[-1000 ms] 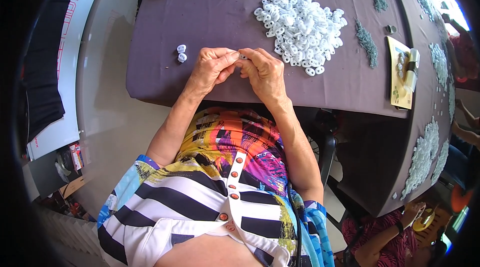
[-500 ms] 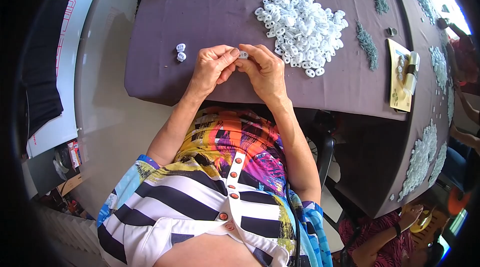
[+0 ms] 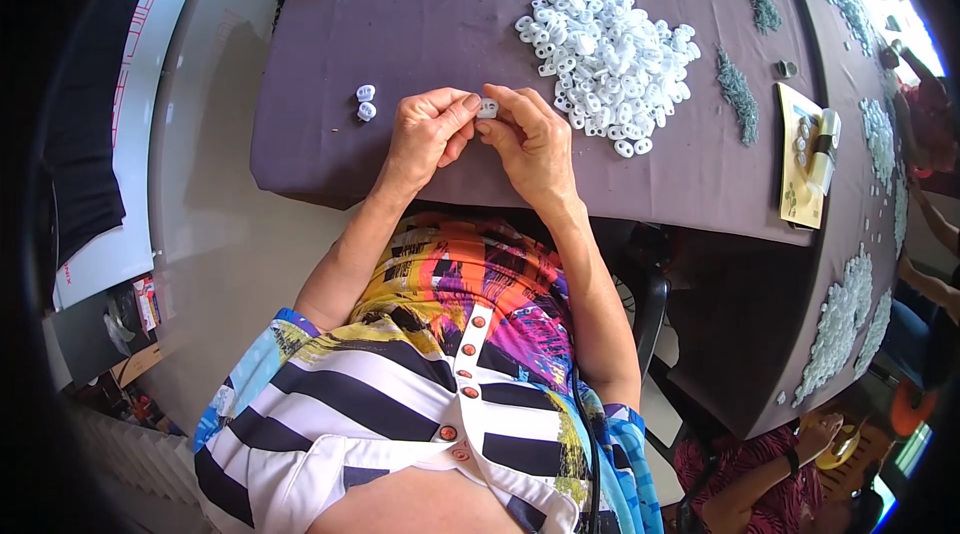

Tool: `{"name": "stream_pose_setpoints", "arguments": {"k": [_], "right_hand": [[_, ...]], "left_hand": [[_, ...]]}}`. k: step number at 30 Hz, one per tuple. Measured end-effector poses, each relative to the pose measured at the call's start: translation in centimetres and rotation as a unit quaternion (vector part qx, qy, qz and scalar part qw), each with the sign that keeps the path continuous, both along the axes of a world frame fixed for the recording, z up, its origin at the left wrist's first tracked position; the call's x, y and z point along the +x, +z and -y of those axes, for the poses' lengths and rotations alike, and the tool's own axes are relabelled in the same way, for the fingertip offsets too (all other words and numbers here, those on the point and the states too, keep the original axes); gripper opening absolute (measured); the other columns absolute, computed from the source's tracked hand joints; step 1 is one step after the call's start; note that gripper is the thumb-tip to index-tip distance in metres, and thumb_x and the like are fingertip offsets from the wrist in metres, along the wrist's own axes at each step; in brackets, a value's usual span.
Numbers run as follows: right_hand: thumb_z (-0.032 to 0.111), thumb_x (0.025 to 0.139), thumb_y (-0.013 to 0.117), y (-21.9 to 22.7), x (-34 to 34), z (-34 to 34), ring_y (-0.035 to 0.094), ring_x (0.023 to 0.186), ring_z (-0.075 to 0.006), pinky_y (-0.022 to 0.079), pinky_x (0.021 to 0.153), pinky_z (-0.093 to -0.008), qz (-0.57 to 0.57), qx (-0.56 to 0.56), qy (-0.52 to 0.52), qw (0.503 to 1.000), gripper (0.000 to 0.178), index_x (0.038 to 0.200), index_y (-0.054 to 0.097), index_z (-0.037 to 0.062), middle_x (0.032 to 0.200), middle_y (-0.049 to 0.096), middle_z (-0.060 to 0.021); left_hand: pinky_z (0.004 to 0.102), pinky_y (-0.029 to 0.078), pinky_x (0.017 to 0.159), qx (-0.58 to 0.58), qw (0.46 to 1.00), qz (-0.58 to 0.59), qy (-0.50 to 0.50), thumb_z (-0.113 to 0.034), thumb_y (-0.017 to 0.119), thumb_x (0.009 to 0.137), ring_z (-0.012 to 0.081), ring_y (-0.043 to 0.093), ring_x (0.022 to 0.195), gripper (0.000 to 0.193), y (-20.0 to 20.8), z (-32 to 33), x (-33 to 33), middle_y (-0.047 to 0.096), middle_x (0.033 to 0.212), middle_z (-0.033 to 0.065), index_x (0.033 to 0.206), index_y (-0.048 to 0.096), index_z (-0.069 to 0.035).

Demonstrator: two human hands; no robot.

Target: The person assembles plastic cord locks by hand, inserting internal parts and pressing the components together. The person then moves a plate of plastic pieces closer onto the table and fits additional cord lock components together.

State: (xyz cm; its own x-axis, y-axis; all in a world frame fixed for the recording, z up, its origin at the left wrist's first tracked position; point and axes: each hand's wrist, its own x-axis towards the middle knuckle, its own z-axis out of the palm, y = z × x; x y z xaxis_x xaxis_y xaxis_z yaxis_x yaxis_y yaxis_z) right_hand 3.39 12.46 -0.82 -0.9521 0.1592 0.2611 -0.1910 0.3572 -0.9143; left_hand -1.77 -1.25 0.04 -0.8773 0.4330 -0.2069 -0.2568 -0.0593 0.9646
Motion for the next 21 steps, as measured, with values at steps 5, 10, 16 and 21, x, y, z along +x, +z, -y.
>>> {"name": "stream_pose_setpoints", "arguments": {"k": [5,10,16,21], "right_hand": [[-0.007,0.078,0.061,0.0,-0.1,0.4,0.056,0.064,-0.0062,0.046,0.056,-0.0203,0.018,-0.026,-0.005,0.999,0.025,0.102,0.062,-0.0011,0.075,0.055,-0.0017],[-0.001,0.078,0.061,0.4,-0.8,0.9,0.057,0.06,-0.0172,0.045,0.055,-0.0284,-0.01,0.144,0.017,0.989,0.018,0.095,0.063,0.0025,0.074,0.056,-0.0073],[0.008,0.081,0.061,1.3,-2.0,3.0,0.058,0.067,-0.0279,0.046,0.059,-0.0346,-0.017,0.21,0.061,0.976,0.013,0.093,0.065,0.0065,0.076,0.056,-0.0092],[0.008,0.079,0.062,0.8,-2.5,3.8,0.059,0.067,-0.0273,0.047,0.059,-0.0349,-0.027,0.235,0.051,0.97,0.015,0.094,0.065,0.0069,0.077,0.056,-0.0089]], "left_hand": [[0.017,0.029,0.034,-0.012,1.0,-0.002,0.003,-0.017,0.056,0.09,0.0014,0.041,0.041,0.019,-0.4,-0.2,0.2,0.052,0.056,-0.0021,0.083,0.064,-0.002],[0.0209,0.037,0.041,-0.182,0.975,-0.129,0.011,-0.015,0.058,0.088,0.0037,0.046,0.047,0.018,0.2,1.8,0.4,0.056,0.06,-0.0009,0.082,0.064,0.0],[0.0221,0.044,0.055,-0.257,0.91,-0.269,0.182,-0.01,0.06,0.085,0.0068,0.054,0.061,0.012,0.2,7.0,-0.8,0.06,0.066,0.0022,0.09,0.066,0.0],[0.0237,0.047,0.058,-0.345,0.874,-0.289,0.184,-0.007,0.062,0.083,0.0101,0.058,0.065,0.016,-0.5,10.1,-3.3,0.062,0.079,0.0062,0.097,0.066,0.0]]}}
